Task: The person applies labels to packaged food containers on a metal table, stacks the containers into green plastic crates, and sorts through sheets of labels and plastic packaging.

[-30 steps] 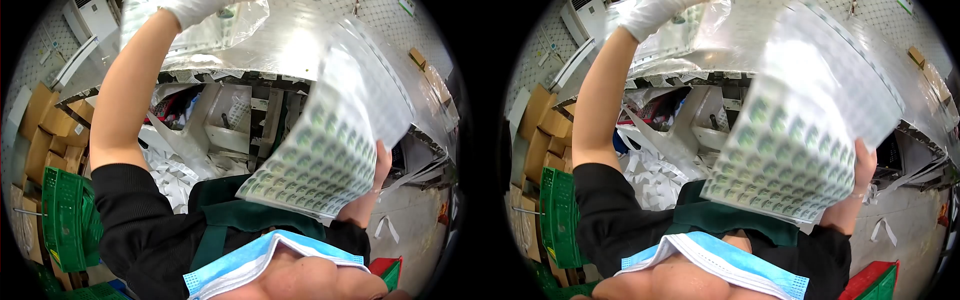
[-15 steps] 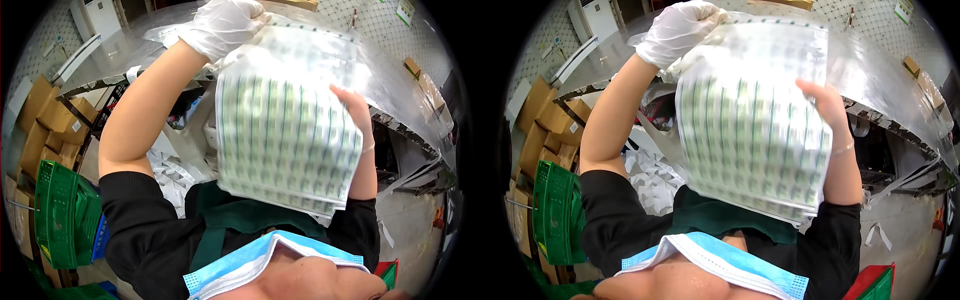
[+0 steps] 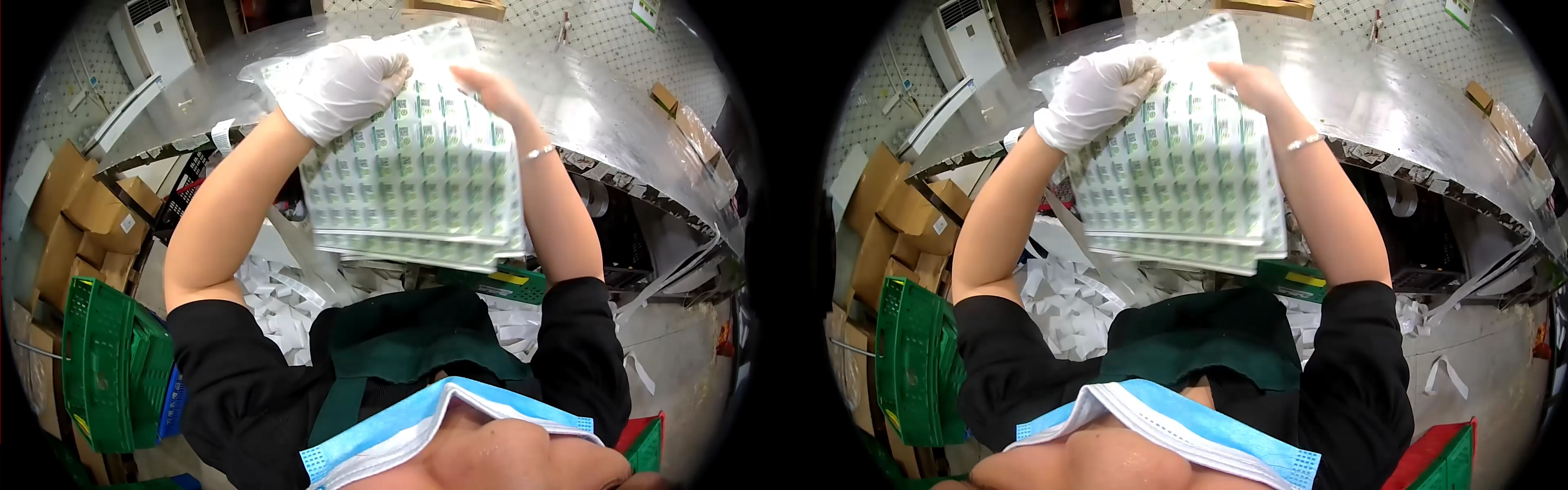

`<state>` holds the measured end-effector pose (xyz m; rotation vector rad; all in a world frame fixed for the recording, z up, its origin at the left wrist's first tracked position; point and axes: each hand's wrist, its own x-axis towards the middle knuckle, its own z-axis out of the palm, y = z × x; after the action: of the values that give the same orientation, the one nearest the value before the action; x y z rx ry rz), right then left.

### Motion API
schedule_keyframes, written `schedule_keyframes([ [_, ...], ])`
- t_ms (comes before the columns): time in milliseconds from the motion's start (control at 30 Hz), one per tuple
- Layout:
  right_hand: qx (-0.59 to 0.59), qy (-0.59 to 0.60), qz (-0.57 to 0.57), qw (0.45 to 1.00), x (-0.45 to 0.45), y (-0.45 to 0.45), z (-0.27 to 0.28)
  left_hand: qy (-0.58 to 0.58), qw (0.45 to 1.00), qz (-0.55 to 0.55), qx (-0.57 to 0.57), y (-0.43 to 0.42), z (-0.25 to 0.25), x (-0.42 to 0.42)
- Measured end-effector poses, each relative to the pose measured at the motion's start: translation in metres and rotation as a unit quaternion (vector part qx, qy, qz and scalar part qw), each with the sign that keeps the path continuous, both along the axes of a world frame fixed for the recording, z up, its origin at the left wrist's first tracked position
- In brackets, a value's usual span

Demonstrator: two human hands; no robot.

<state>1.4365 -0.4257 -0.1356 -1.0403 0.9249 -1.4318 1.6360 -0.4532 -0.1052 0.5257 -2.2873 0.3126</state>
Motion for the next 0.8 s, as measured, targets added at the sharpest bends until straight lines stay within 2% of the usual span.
schedule_keyframes([
  [33,-0.002,-0.001,0.0,1.0,0.003,-0.001,0.004,-0.001,1.0,0.002,-0.005,0.001,-0.001,0.002],
  [100,-0.114,0.143,-0.051,0.982,0.011,-0.002,0.015,-0.002,1.0,0.004,-0.01,0.005,-0.002,0.005],
  [133,-0.115,0.144,-0.051,0.982,0.018,0.002,0.017,0.035,0.996,0.045,0.072,0.008,0.0,0.006],
  [167,-0.118,0.259,-0.078,0.955,0.027,0.008,0.018,0.073,0.982,0.085,0.152,0.009,0.002,0.007],
  [200,-0.12,0.372,-0.104,0.915,0.034,0.013,0.019,0.075,0.982,0.086,0.149,0.004,0.003,0.007],
  [267,-0.123,0.357,-0.077,0.923,0.042,0.013,0.016,0.083,0.993,0.081,-0.025,-0.015,0.005,0.002],
  [300,-0.101,0.297,-0.05,0.948,0.045,0.011,0.015,0.061,0.994,0.08,0.037,-0.022,0.007,-0.001],
  [333,-0.08,0.234,-0.023,0.969,0.047,0.008,0.015,0.061,0.994,0.081,0.038,-0.024,0.006,-0.005],
  [400,-0.059,0.231,-0.018,0.971,0.042,-0.011,0.016,0.086,0.995,0.05,0.006,-0.025,0.003,-0.016],
  [433,-0.062,0.337,-0.026,0.939,0.039,-0.024,0.017,0.004,1.0,0.028,-0.014,-0.007,0.01,-0.017],
  [467,-0.064,0.44,-0.033,0.895,0.038,-0.032,0.016,0.05,0.997,-0.054,-0.03,-0.015,0.004,-0.026],
  [500,-0.065,0.44,-0.032,0.895,0.037,-0.038,0.013,0.035,0.995,-0.047,-0.085,-0.023,-0.003,-0.029],
  [533,-0.159,0.442,-0.085,0.879,0.036,-0.043,0.01,0.02,0.989,-0.038,-0.139,-0.014,-0.002,-0.028],
  [567,-0.251,0.439,-0.137,0.852,0.035,-0.048,0.004,0.021,0.989,-0.036,-0.14,-0.014,-0.002,-0.028],
  [600,-0.339,0.431,-0.186,0.815,0.033,-0.056,-0.004,0.02,0.986,-0.055,-0.155,-0.016,-0.003,-0.028],
  [633,-0.398,0.514,-0.129,0.748,0.033,-0.068,0.011,0.019,0.982,-0.074,-0.17,-0.015,-0.003,-0.026],
  [667,-0.4,0.514,-0.125,0.748,0.032,-0.069,0.008,0.021,0.983,-0.069,-0.17,-0.012,-0.005,-0.022],
  [733,-0.453,0.535,-0.184,0.689,0.04,-0.055,0.005,0.073,0.98,-0.038,-0.181,-0.003,-0.011,-0.014],
  [800,-0.441,0.557,-0.179,0.681,0.04,-0.067,-0.003,0.047,0.987,-0.008,-0.154,-0.007,-0.021,0.003],
])
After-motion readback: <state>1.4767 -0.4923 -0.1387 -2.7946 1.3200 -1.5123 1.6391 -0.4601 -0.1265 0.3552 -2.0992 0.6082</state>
